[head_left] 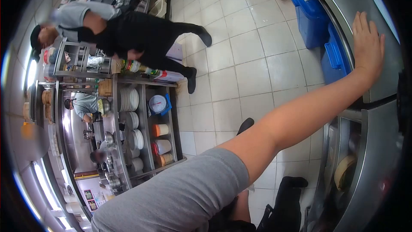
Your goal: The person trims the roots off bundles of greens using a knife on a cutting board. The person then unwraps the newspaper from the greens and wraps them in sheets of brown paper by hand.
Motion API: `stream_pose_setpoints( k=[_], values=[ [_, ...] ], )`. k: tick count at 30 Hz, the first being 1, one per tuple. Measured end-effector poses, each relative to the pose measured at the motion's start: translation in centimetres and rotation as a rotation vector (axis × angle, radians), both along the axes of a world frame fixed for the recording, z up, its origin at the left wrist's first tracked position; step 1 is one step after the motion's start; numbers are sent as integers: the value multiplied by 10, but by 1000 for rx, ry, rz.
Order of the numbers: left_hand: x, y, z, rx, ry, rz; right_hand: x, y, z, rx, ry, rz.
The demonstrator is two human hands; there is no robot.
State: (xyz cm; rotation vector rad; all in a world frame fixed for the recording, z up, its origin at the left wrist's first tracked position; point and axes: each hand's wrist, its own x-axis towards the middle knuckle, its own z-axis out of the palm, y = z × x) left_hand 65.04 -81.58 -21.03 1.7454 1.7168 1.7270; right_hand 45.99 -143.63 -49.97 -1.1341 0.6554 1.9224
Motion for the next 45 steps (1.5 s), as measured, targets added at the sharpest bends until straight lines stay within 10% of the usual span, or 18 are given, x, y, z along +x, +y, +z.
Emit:
stream_pose_setpoints(
  k=[45],
  values=[
    [-8, -8, 6, 63, -54, -42, -4, 1, 2, -81, -15, -82]
  ],
)
